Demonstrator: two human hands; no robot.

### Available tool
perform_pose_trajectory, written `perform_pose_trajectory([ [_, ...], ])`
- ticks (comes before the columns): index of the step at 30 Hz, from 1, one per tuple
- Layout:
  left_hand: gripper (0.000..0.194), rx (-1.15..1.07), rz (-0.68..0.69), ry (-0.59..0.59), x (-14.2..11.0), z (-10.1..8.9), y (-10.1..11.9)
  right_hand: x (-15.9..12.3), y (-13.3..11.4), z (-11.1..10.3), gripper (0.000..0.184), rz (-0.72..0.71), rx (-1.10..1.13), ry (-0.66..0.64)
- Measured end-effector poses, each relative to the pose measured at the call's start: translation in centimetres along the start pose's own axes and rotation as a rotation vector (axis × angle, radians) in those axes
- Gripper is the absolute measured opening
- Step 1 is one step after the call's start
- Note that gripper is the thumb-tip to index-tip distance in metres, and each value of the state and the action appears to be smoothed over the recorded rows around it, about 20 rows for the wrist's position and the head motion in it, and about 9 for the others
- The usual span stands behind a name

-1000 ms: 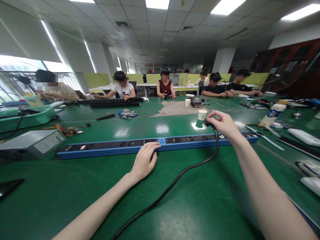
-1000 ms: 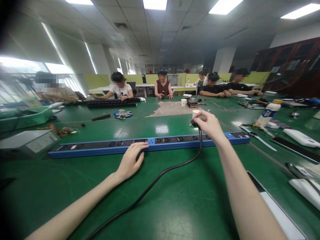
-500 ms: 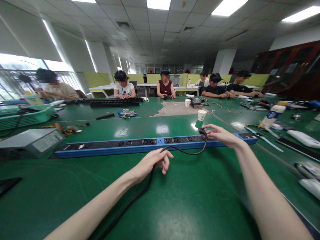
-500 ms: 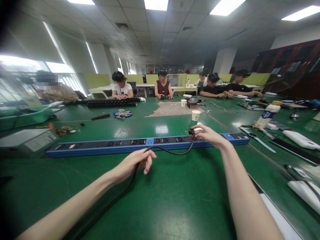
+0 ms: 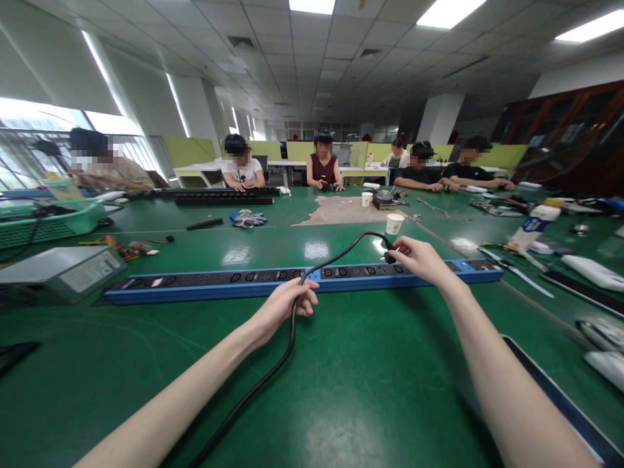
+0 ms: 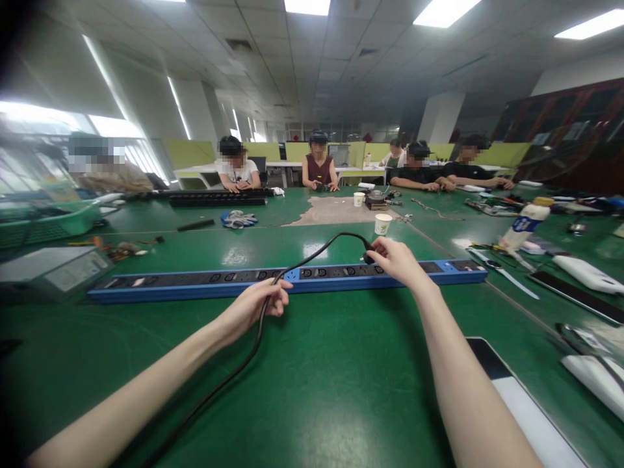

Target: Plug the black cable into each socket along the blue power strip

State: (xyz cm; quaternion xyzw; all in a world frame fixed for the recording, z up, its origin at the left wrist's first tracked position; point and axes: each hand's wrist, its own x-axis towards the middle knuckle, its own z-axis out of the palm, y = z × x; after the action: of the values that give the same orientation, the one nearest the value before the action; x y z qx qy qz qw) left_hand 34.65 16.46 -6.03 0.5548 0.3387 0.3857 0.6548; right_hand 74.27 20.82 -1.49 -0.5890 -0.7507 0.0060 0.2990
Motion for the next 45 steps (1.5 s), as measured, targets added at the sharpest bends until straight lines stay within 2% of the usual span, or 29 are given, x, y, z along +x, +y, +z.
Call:
perform_pose_trajectory([
  [4,0.040,0.273,-0.144,-0.218,-1.0,0.6,0.0,0.3,-1.2,1.1,0.028,0.115,-0.256,-0.002],
  [7,0.043,0.333,-0.256,-0.415,-1.8,0.9,0.2,0.5,-2.0,2.0,0.032,0.219,-0.395,-0.011],
  [9,0.046,0.315,-0.301,-0.483,-2.0,0.9,0.4,0.6,-2.3,2.4,0.034,0.250,-0.436,-0.017],
  [11,0.050,0.267,-0.288,-0.443,-1.9,0.7,0.6,0.7,-2.3,2.6,0.034,0.269,-0.459,-0.022],
  [16,0.053,0.114,-0.081,-0.076,-0.3,-0.4,-0.2,1.1,-2.2,2.8,0.035,0.307,-0.467,-0.051],
  [19,0.056,0.093,0.008,0.023,0.6,-1.1,-1.9,1.3,-2.9,3.1,0.036,0.308,-0.495,-0.074],
  [23,0.062,0.234,0.103,0.071,0.9,-1.6,-4.4,1.7,-4.2,3.5,0.034,0.333,-0.567,-0.081],
  [26,0.062,0.354,0.161,0.083,0.5,-1.6,-5.4,2.1,-4.7,3.7,0.034,0.351,-0.589,-0.094],
  [38,0.057,0.413,0.203,0.055,0.4,-2.0,-5.2,2.0,-3.7,3.6,0.038,0.349,-0.582,-0.133],
  [45,0.056,0.404,0.206,0.050,0.2,-2.0,-5.2,2.0,-4.5,3.5,0.039,0.330,-0.596,-0.186],
])
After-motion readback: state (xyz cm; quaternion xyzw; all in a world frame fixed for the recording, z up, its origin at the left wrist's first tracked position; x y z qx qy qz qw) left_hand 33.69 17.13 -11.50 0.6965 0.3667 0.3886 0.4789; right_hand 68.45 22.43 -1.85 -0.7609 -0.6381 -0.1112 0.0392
